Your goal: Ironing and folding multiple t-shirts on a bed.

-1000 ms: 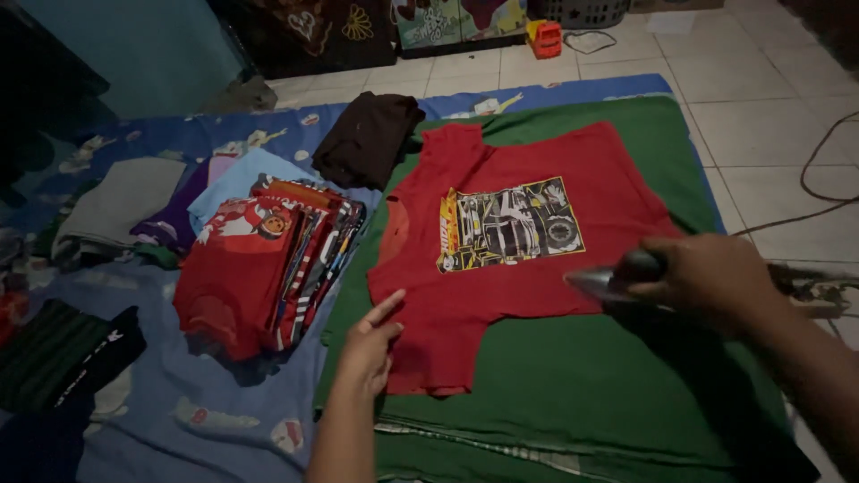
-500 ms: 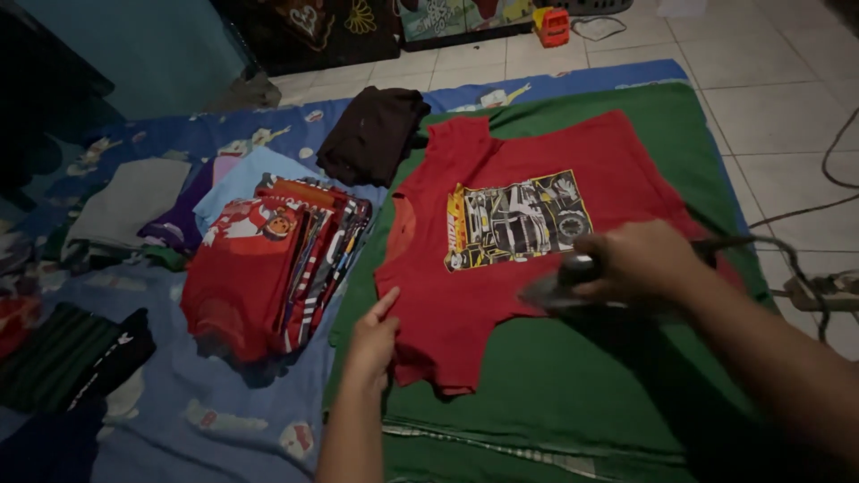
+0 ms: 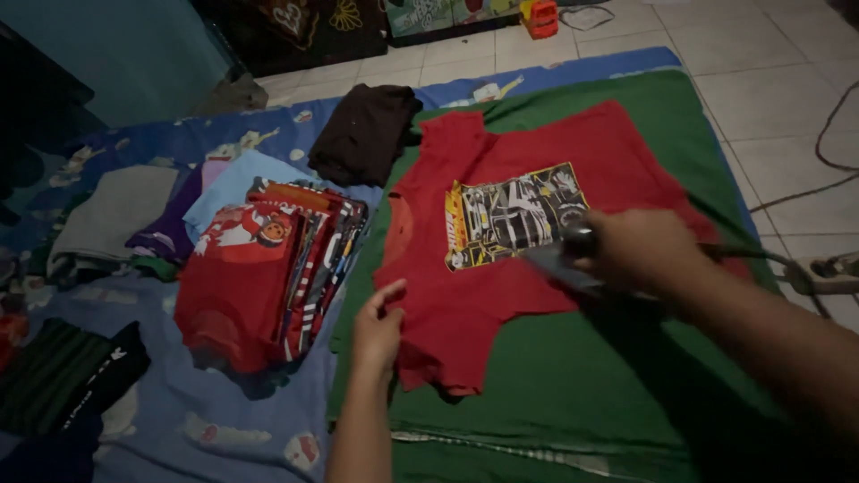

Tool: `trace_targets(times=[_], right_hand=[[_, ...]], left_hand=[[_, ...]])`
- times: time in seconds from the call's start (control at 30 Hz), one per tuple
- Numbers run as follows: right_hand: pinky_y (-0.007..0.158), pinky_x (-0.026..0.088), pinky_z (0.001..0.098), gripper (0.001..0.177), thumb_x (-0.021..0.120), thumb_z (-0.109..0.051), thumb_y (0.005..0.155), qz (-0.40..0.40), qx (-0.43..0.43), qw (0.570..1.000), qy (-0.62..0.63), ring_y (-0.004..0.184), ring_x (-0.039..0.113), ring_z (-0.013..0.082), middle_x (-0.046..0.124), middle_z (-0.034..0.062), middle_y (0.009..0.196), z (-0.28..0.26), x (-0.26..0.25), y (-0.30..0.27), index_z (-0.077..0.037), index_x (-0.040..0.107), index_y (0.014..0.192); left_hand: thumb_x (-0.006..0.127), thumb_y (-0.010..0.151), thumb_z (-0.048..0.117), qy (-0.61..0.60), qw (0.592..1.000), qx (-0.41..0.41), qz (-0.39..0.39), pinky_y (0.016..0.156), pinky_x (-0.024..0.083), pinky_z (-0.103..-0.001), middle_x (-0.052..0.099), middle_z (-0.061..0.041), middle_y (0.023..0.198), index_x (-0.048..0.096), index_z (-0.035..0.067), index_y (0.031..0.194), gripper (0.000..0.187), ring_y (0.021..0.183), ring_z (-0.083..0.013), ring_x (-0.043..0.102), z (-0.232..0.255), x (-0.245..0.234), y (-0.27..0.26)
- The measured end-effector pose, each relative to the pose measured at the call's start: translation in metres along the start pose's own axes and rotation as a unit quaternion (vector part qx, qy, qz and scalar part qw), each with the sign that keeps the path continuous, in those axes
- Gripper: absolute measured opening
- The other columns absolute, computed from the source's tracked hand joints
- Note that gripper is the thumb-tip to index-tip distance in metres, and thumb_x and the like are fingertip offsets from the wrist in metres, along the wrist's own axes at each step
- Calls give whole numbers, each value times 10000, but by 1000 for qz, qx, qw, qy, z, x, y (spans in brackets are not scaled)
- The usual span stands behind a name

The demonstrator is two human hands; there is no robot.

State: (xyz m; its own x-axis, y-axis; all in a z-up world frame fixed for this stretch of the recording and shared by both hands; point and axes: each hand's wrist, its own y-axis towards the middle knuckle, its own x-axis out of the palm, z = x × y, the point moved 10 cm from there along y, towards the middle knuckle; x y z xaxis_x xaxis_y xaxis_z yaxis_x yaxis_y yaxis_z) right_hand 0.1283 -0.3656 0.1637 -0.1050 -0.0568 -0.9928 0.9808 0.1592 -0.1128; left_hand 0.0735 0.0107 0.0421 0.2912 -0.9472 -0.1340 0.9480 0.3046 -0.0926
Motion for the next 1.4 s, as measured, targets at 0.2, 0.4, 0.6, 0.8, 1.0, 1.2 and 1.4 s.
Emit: trace_targets(times=[0.2, 0.4, 0.6, 0.8, 1.0, 1.2, 1.4], right_hand=[[686, 624, 448, 643, 651, -716, 821, 5, 51, 998, -20, 846, 767, 290, 761, 87, 945, 69, 4, 5, -233, 638, 1245], [605, 598, 453, 678, 635, -746, 919, 59, 242, 968, -8, 719, 784, 321, 784, 168, 837, 134, -10, 6, -124, 735, 1170], [628, 605, 463, 651, 684, -701, 878, 5, 243, 968, 58, 743, 778, 314, 793, 149, 849, 131, 11, -1, -108, 744, 1140], [704, 628, 483, 583, 628, -646, 828, -22, 52, 998, -7, 830, 774, 300, 770, 79, 877, 65, 24, -37, -258, 580, 1261], [656, 588, 486, 646, 647, -671, 882, 64, 131, 989, -10, 780, 766, 339, 766, 136, 860, 116, 11, -4, -181, 576, 1296], [579, 586, 460, 817, 733, -616, 898, 139, 325, 935, 22, 756, 767, 371, 745, 243, 911, 198, -10, 27, 47, 530, 1330], [634, 597, 485, 670, 814, -508, 908, 205, 257, 937, 117, 770, 746, 376, 748, 251, 937, 263, 27, 74, 20, 666, 1293]], left_hand=[[516, 894, -14, 26, 998, -56, 0, 510, 408, -282, 741, -38, 986, 721, 142, 1295, 477, 538, -83, 474, -8, 2, 1], [564, 921, 40, 100, 992, -74, 21, 554, 461, -291, 723, -109, 918, 682, 149, 1333, 442, 571, -107, 533, -11, 2, 3], [553, 940, 86, 105, 994, 10, 27, 839, 516, -304, 718, -62, 1285, 688, 132, 1317, 404, 973, -157, 666, -1, 4, 10], [646, 913, 86, 99, 992, 72, 25, 995, 504, -317, 738, -103, 1269, 714, 111, 1262, 357, 1178, -204, 686, -14, 4, 26], [660, 885, 47, 105, 992, 46, 49, 651, 476, -284, 722, -52, 944, 746, 120, 1253, 384, 728, -118, 596, 13, 6, 7], [665, 880, 26, 27, 998, -21, 50, 431, 339, -260, 613, 22, 675, 734, 157, 1293, 439, 464, -49, 417, -6, 3, 11], [685, 834, -14, 39, 997, -38, 54, 455, 401, -264, 653, 3, 727, 753, 160, 1285, 488, 484, -63, 466, 23, -8, 2]])
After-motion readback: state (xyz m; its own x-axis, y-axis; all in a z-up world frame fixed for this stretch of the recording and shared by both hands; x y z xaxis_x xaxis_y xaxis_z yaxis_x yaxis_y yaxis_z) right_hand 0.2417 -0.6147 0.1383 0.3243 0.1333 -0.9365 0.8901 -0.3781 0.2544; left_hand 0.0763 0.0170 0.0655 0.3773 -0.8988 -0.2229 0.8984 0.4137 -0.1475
